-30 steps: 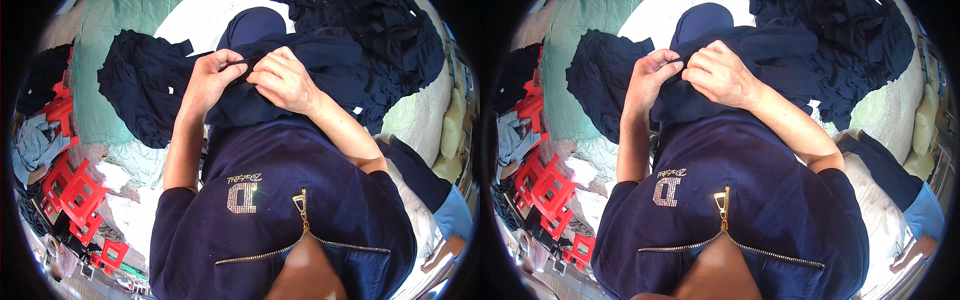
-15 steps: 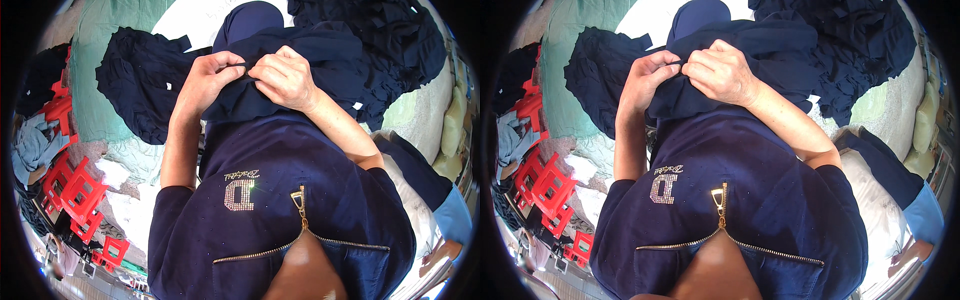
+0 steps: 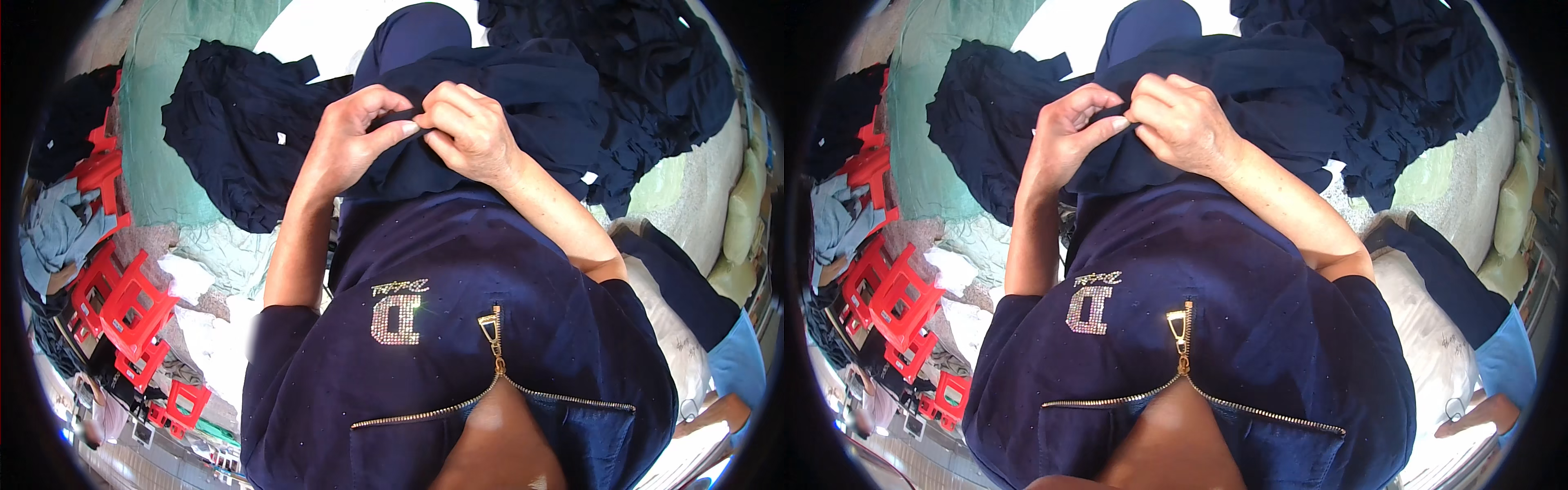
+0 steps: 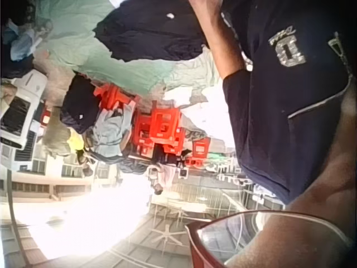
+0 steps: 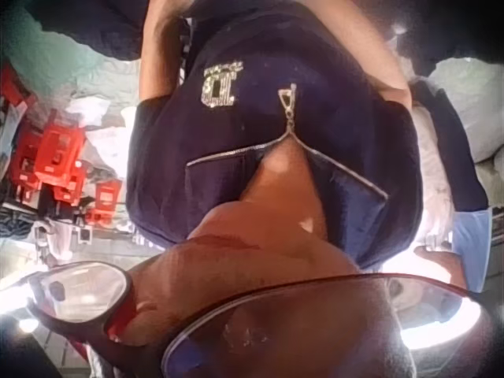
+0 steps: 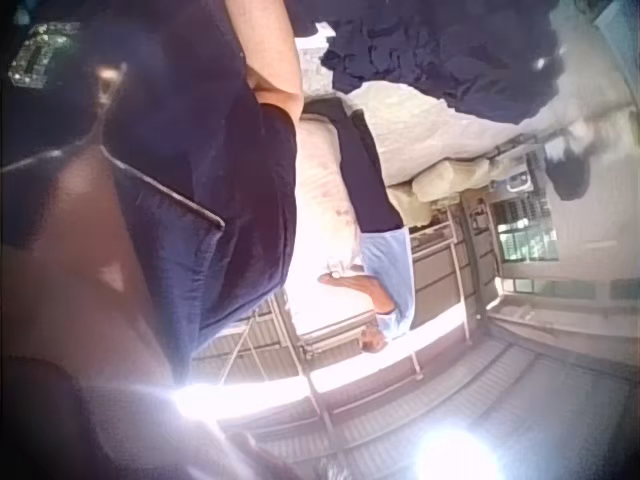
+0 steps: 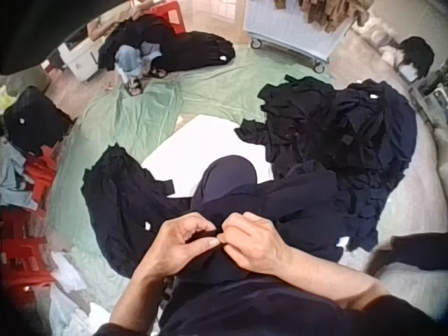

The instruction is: Inspecting and sorting black garments in a textile factory.

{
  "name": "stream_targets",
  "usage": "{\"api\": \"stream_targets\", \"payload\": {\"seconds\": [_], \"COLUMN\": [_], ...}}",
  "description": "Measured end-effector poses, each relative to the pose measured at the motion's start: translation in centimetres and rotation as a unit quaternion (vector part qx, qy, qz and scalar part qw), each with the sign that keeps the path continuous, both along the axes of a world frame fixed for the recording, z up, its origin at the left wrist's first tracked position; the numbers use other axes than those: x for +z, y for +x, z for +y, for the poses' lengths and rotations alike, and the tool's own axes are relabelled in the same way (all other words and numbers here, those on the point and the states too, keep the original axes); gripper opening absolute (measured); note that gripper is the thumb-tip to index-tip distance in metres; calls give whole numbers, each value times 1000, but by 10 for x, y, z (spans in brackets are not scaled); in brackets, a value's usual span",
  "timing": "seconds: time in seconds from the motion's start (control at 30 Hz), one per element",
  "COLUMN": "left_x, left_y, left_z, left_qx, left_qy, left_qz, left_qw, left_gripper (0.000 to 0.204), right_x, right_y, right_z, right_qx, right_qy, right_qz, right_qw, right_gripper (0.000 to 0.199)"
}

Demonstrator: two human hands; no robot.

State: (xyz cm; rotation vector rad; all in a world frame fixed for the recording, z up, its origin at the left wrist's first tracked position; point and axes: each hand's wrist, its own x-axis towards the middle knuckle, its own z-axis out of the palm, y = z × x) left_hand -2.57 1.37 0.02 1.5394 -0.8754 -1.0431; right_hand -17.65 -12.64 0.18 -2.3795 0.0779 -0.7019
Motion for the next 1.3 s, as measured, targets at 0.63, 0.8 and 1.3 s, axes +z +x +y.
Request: {"api": "stream_targets", "payload": {"seconds": [0.63,0.8,1.3], "left_x": [6,5,-6], "left_y": [-8,-5,-20], "left_z": [-10,-11,-21], "left_qx": [-28,-59,68], "left_qy": [-18,-18,-163], "left_qz": [-160,-164,-486], "left_qw": [987,984,856], "left_gripper": [18,19,22], "right_x": [-2,-5,-4], "right_y": [-4,-6,0], "right_z": [0,-4,3], "right_qx": [-86,-61,-99], "right_qy": [286,253,275], "right_qz": [163,145,49], "right_qw": [940,954,955], "right_gripper": [17,18,20]}}
